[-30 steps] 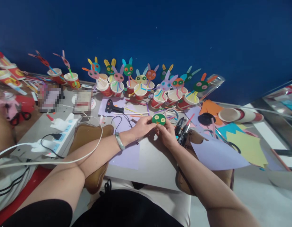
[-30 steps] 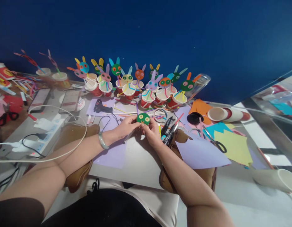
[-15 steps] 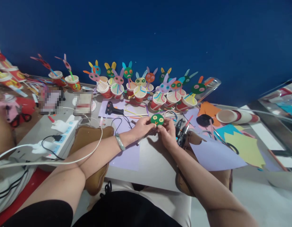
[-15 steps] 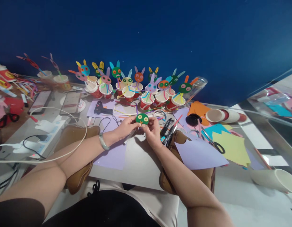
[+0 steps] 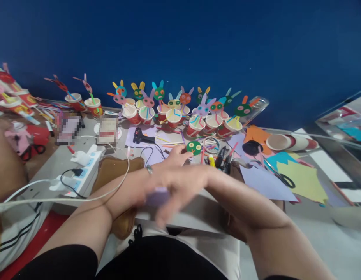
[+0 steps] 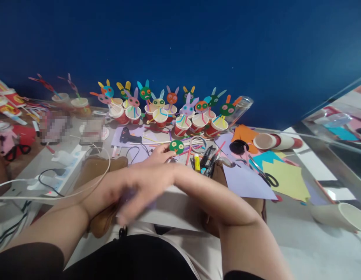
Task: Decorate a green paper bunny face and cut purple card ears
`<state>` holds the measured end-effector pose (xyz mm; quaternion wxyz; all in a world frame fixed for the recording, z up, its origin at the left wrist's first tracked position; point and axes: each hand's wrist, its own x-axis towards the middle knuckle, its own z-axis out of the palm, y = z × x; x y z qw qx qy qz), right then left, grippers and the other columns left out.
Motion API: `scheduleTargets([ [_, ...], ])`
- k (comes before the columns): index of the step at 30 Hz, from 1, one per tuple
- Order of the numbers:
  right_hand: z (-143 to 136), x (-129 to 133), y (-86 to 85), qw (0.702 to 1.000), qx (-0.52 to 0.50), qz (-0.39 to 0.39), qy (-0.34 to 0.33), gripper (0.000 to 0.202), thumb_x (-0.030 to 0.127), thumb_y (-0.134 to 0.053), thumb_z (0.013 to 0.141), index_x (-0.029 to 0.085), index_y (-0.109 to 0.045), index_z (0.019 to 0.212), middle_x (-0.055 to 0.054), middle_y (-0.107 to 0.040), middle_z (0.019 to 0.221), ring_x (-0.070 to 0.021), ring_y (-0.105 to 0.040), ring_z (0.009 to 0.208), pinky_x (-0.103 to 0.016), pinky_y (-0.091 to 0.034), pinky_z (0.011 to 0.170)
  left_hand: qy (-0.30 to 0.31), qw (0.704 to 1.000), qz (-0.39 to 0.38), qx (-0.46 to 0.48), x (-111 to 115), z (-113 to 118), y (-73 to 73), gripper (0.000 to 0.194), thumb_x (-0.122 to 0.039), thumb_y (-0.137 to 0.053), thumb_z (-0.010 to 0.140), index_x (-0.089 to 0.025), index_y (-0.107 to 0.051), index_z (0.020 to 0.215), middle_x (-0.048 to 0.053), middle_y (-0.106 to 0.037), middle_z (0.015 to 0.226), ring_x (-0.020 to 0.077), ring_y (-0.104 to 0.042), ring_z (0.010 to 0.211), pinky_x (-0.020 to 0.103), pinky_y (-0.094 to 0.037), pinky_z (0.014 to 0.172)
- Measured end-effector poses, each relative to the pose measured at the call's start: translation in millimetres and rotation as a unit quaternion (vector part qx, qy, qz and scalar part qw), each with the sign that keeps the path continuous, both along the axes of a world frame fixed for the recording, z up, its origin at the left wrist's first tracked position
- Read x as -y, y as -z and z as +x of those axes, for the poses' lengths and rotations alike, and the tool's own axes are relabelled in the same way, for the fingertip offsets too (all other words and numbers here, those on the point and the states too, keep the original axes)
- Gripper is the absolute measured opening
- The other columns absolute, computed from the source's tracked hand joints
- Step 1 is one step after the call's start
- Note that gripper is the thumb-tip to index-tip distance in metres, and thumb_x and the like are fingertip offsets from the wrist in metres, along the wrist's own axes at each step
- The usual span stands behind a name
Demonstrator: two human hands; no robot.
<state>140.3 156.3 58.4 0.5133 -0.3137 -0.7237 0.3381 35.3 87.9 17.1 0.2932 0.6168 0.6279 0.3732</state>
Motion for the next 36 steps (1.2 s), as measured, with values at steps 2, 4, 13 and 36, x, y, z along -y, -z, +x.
scheduleTargets([
  [2, 5, 33, 12.5, 0.999, 0.029, 0.002, -0.040, 0.040, 0.054, -0.079, 0.088, 0.029, -0.071, 0.119, -0.008, -0.074, 0.099, -0.0246, -0.072, 0.088, -0.036, -0.060, 0.070, 0.025, 0.992, -0.037, 0.117, 1, -1, -3.5, 0.017, -0.013, -0.062, 0.093, -0.009, -0.078, 0.098, -0.006, -0.064, 0.066, 0.0063, -0.056, 0.055, 0.015, -0.056, 0.059],
  [4, 17, 65, 27.3, 0.991, 0.078, 0.016, -0.104, 0.030, 0.049, -0.081, 0.087, 0.029, -0.074, 0.108, -0.005, -0.074, 0.087, -0.0221, -0.069, 0.077, -0.034, -0.058, 0.066, 0.046, 0.959, -0.084, 0.266, 2, -3, -4.2, 0.006, -0.009, -0.067, 0.089, -0.013, -0.070, 0.090, -0.003, -0.065, 0.071, 0.0073, -0.058, 0.057, 0.017, -0.054, 0.057],
  [13, 80, 56, 61.9, 0.977, 0.083, 0.065, 0.187, 0.020, 0.036, -0.070, 0.087, 0.025, -0.063, 0.071, 0.001, -0.061, 0.059, -0.0149, -0.049, 0.051, -0.031, -0.043, 0.053, 0.067, 0.900, -0.127, 0.411, -2, -4, 9.0, 0.011, -0.015, -0.070, 0.077, -0.016, -0.062, 0.083, -0.003, -0.058, 0.073, 0.0080, -0.056, 0.056, 0.022, -0.049, 0.055],
  [36, 73, 54, 58.4, 0.978, -0.031, -0.199, 0.049, 0.030, 0.045, -0.078, 0.084, 0.024, -0.058, 0.074, 0.005, -0.056, 0.055, -0.0104, -0.041, 0.044, -0.026, -0.032, 0.045, 0.134, 0.904, -0.115, 0.388, -1, -6, 13.2, 0.022, -0.021, -0.081, 0.069, -0.014, -0.071, 0.086, 0.000, -0.069, 0.083, 0.0111, -0.058, 0.075, 0.024, -0.045, 0.070],
])
